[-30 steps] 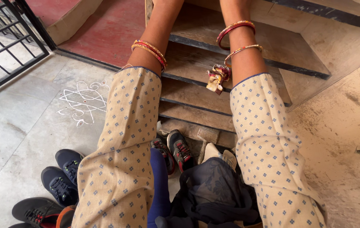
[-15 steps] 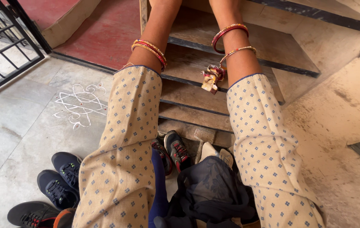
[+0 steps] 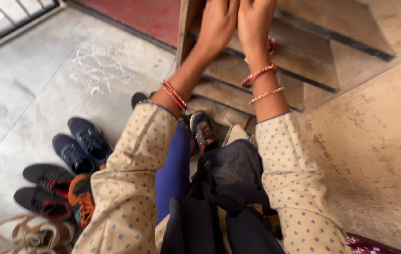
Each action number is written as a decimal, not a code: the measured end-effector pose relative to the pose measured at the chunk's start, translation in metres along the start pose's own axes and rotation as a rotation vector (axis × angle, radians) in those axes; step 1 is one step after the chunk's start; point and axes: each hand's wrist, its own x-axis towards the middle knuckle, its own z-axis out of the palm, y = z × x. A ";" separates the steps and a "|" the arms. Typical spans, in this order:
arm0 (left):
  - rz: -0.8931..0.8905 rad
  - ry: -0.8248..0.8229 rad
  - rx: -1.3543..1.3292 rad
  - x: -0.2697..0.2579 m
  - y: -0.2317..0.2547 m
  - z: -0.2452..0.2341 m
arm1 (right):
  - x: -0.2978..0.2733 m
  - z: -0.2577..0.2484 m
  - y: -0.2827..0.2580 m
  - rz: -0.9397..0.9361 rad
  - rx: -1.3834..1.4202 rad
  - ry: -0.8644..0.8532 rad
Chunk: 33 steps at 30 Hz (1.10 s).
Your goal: The person sits on the floor and wipes a black slide sandal with a small cloth, then places it on a wooden shelf. They then pick up a black flip-flop and wipe it with the same cloth, focusing on the strap and sole.
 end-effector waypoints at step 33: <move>-0.665 0.332 -0.320 -0.377 -0.112 -0.278 | -0.369 0.225 -0.181 0.416 0.820 -0.854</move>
